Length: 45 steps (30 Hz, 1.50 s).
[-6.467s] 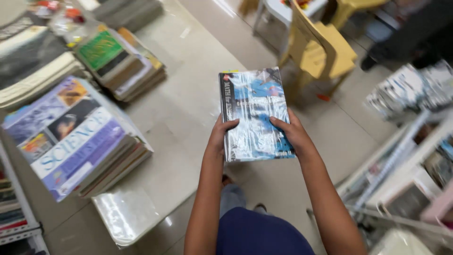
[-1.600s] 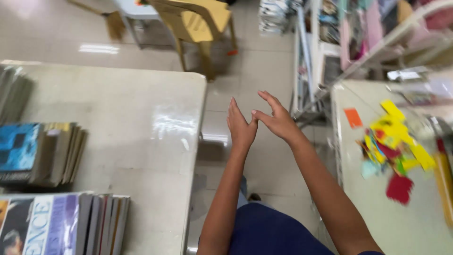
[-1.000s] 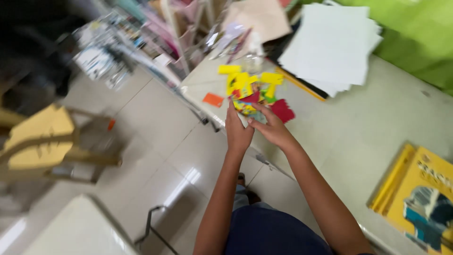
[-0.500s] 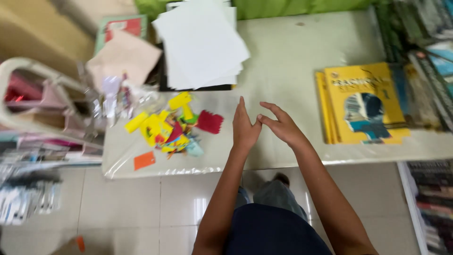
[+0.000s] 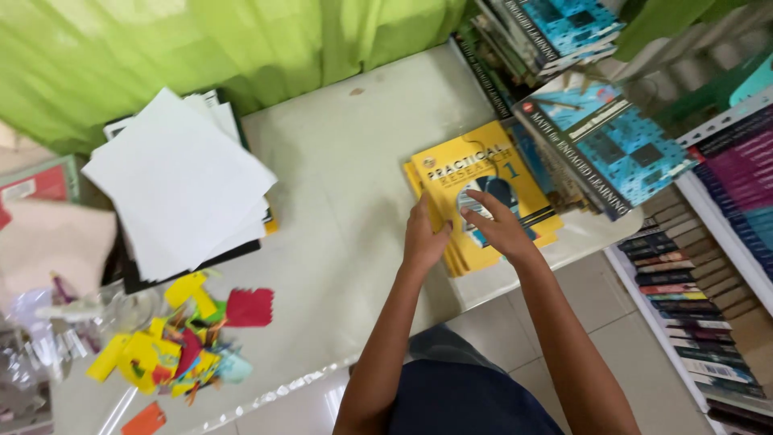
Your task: Applying colored labels to textbooks and organizing them on a table in a library.
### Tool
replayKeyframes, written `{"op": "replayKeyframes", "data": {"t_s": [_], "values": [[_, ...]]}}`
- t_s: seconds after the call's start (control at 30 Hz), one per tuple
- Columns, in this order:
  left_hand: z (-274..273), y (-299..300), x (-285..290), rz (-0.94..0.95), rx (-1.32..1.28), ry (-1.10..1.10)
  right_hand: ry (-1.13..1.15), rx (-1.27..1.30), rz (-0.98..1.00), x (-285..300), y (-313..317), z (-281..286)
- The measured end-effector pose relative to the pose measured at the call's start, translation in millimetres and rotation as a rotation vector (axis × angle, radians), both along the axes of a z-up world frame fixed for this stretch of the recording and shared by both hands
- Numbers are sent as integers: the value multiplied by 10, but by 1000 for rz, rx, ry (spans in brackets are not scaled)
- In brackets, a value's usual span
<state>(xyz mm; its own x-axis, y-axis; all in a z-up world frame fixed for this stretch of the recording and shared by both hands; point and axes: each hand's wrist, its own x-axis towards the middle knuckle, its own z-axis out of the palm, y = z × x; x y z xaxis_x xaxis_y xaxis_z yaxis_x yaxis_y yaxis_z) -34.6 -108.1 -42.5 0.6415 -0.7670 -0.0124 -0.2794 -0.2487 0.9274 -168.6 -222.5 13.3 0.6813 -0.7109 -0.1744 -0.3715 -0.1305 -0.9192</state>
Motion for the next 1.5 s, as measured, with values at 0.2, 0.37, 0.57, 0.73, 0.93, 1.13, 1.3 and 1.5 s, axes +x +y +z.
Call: {"op": "replayKeyframes", "data": {"t_s": [0.2,0.37,0.57,0.73,0.93,1.13,1.3,1.5], "values": [[-167,-511,-197,170,282,-83,415,-519,-139,-297,-610,-149],[-336,-645,-310,311,287,-37,563,-459,-161,-469,-1196,-749],[-466,-717,-170,466,350,108,592,-589,-152,-458,-1280,-907],[-759,-754,44,528,263,203,608,-617,-180,-383,-1352,-1198],[-785,-773,103,513,341,216,605,-597,-246,-259,-1164,-962],[-814,-727,146,440,418,248,605,-519,-265,-249,-1145,-1160],[-642,-548,161,330,305,291,553,-628,-283,-221,-891,-1299],[-533,-24,402,498,126,378,468,-815,-207,180,-393,-1095]]}}
